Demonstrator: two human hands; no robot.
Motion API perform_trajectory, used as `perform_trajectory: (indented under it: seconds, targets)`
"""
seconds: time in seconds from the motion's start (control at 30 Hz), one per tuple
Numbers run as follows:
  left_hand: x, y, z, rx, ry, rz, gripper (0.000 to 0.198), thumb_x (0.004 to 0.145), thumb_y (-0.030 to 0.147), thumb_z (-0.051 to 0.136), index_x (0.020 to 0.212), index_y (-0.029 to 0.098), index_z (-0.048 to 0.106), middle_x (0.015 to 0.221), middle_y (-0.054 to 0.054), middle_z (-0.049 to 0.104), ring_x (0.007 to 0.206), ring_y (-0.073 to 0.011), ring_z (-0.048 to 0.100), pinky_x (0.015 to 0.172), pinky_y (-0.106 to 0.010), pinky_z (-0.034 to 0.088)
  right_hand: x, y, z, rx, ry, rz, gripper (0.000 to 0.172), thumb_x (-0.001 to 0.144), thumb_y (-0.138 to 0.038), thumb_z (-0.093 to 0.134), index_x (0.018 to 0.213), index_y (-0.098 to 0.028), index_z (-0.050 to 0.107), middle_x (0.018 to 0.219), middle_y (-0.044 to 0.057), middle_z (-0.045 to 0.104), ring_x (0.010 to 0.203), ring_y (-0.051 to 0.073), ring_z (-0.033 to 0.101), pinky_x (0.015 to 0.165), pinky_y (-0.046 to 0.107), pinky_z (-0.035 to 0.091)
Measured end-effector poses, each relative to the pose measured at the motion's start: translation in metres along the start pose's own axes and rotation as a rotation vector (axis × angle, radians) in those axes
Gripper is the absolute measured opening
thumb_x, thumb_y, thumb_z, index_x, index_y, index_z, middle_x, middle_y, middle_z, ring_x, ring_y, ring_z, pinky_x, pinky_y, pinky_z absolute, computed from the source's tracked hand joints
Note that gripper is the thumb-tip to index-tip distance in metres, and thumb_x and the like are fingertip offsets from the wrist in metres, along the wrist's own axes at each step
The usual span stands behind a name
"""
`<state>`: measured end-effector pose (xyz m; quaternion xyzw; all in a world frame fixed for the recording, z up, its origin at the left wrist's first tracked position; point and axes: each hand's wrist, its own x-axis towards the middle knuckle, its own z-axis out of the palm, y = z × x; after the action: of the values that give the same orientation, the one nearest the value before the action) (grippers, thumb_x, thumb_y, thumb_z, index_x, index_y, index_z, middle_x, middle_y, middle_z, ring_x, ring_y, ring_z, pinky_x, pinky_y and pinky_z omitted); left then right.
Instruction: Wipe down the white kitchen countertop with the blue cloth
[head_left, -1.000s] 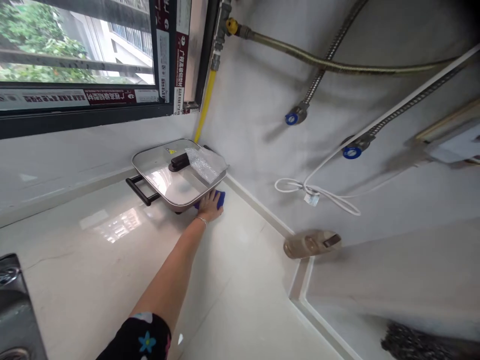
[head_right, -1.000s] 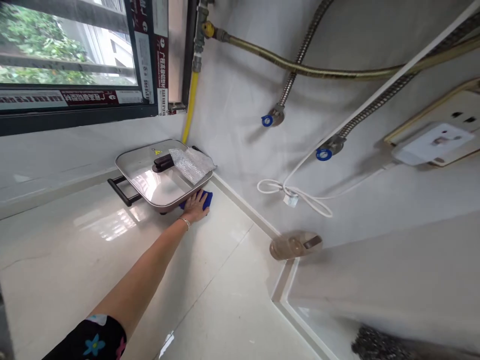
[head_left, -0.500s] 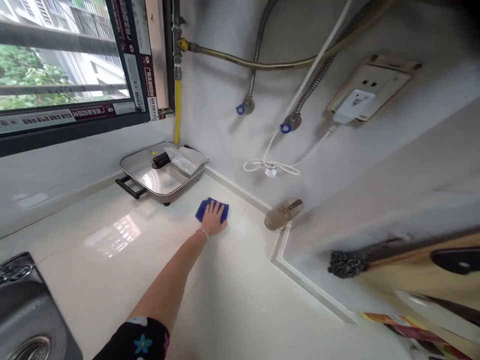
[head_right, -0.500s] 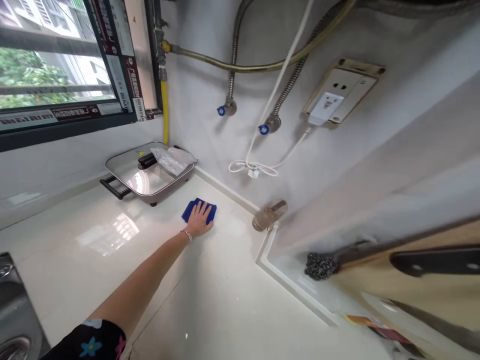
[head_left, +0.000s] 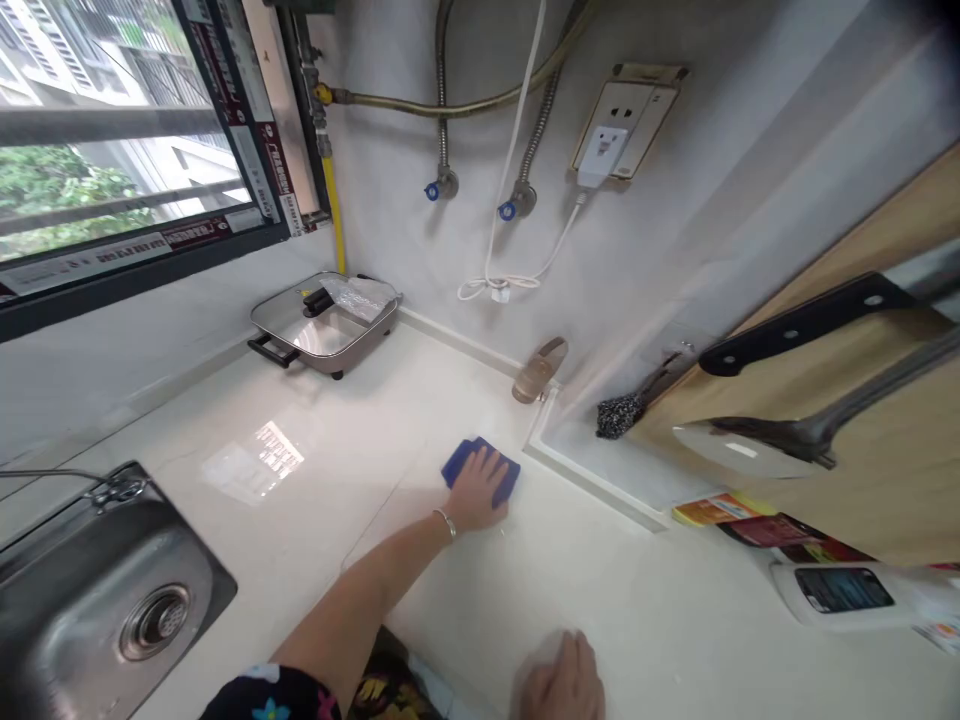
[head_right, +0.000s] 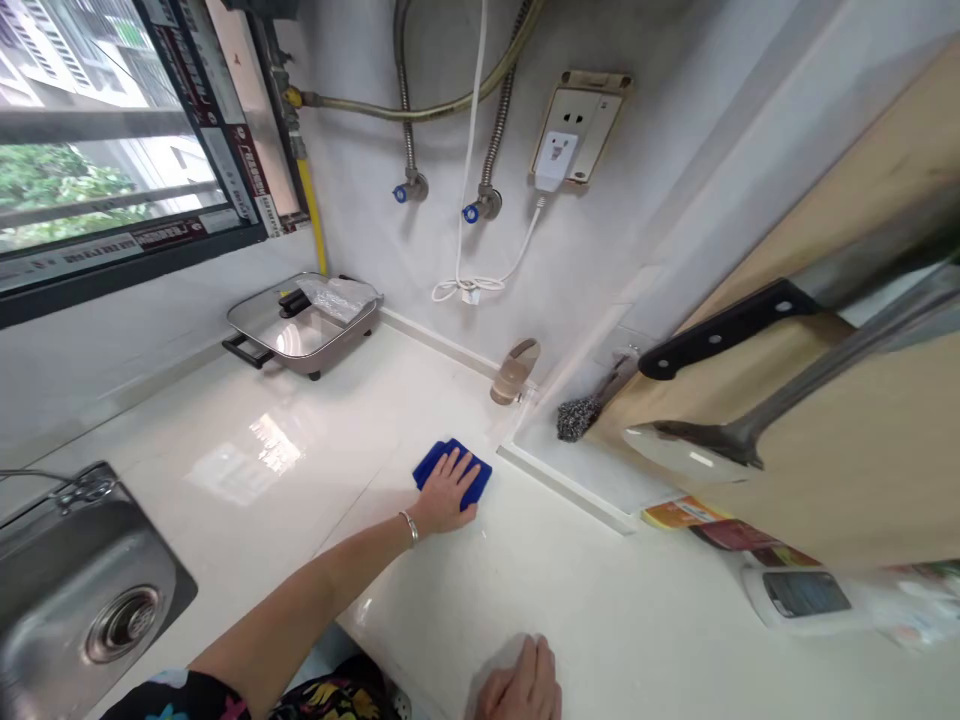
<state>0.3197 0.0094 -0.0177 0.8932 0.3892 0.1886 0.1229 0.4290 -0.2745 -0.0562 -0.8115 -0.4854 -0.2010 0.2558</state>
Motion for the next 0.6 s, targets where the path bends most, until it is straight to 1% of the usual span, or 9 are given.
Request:
perform_trajectory:
  seconds: [0.1, 0.17, 0.23, 0.27, 0.33, 0.43, 0.5, 0.6]
  targets:
    - [-0.044, 0.039, 0.007, -0.025, -0.003, 0.039, 0.081, 0.086, 0.049, 0.058, 0.156, 0.017, 0.036, 0.166, -0.014, 0.027, 0.156, -0.0355, 0.011, 0.127, -0.056, 0.012, 0.004, -0.005, -0.012, 0.033, -0.018, 0.001, 0.054, 0.092, -0.026, 0.039, 0.143, -0.012, 0.05, 0.136, 0.022, 0.061, 0.121, 0.033, 0.06, 0.101, 0.052, 0.047]
    - [-0.073, 0.06, 0.01, -0.038, -0.007, 0.061, 0.08, 0.088, 0.05, 0.056, 0.157, 0.017, 0.034, 0.167, -0.014, 0.025, 0.156, -0.0361, 0.011, 0.126, -0.057, 0.014, 0.006, -0.007, -0.019, 0.065, -0.041, 0.0, 0.052, 0.092, -0.027, 0.039, 0.14, -0.011, 0.053, 0.133, 0.023, 0.062, 0.123, 0.035, 0.059, 0.102, 0.053, 0.046]
    - [-0.1, 0.073, 0.009, -0.048, -0.011, 0.084, 0.079, 0.09, 0.052, 0.053, 0.158, 0.018, 0.032, 0.167, -0.013, 0.025, 0.156, -0.0363, 0.012, 0.126, -0.058, 0.015, 0.007, -0.007, -0.025, 0.096, -0.06, -0.005, 0.051, 0.092, -0.025, 0.04, 0.137, -0.01, 0.055, 0.13, 0.024, 0.063, 0.124, 0.036, 0.058, 0.102, 0.055, 0.046]
    - [-0.112, 0.076, 0.007, -0.052, -0.014, 0.094, 0.079, 0.09, 0.052, 0.053, 0.158, 0.019, 0.032, 0.167, -0.013, 0.026, 0.156, -0.0362, 0.012, 0.126, -0.058, 0.017, 0.007, -0.006, -0.027, 0.11, -0.07, -0.012, 0.05, 0.091, -0.024, 0.04, 0.136, -0.01, 0.056, 0.13, 0.024, 0.062, 0.124, 0.036, 0.058, 0.101, 0.055, 0.046]
    - [-0.134, 0.074, -0.001, -0.05, -0.028, 0.106, 0.078, 0.089, 0.051, 0.054, 0.158, 0.021, 0.033, 0.166, -0.011, 0.029, 0.156, -0.0354, 0.014, 0.126, -0.058, 0.018, 0.006, -0.004, -0.031, 0.131, -0.086, -0.035, 0.049, 0.089, -0.023, 0.042, 0.135, -0.01, 0.056, 0.129, 0.025, 0.062, 0.124, 0.037, 0.058, 0.102, 0.056, 0.046]
    - [-0.163, 0.053, -0.022, -0.02, -0.057, 0.067, 0.078, 0.086, 0.049, 0.058, 0.156, 0.023, 0.037, 0.165, -0.01, 0.032, 0.155, -0.0345, 0.018, 0.125, -0.057, 0.02, 0.004, 0.0, -0.033, 0.165, -0.074, -0.049, 0.05, 0.087, -0.021, 0.044, 0.134, -0.011, 0.057, 0.127, 0.025, 0.063, 0.126, 0.038, 0.057, 0.104, 0.06, 0.043]
    - [-0.181, 0.033, -0.039, 0.016, -0.059, -0.019, 0.077, 0.085, 0.046, 0.06, 0.155, 0.023, 0.039, 0.164, -0.01, 0.033, 0.155, -0.0342, 0.019, 0.124, -0.058, 0.022, 0.002, 0.002, -0.032, 0.194, -0.059, -0.057, 0.05, 0.085, -0.022, 0.044, 0.133, -0.012, 0.057, 0.125, 0.024, 0.064, 0.126, 0.038, 0.056, 0.105, 0.062, 0.042]
    - [-0.208, 0.003, -0.066, 0.082, -0.026, -0.197, 0.075, 0.083, 0.041, 0.062, 0.154, 0.023, 0.042, 0.164, -0.011, 0.034, 0.155, -0.0341, 0.019, 0.123, -0.058, 0.024, -0.001, 0.007, -0.03, 0.226, -0.049, -0.081, 0.05, 0.084, -0.023, 0.045, 0.131, -0.014, 0.058, 0.126, 0.024, 0.063, 0.127, 0.039, 0.055, 0.104, 0.063, 0.042]
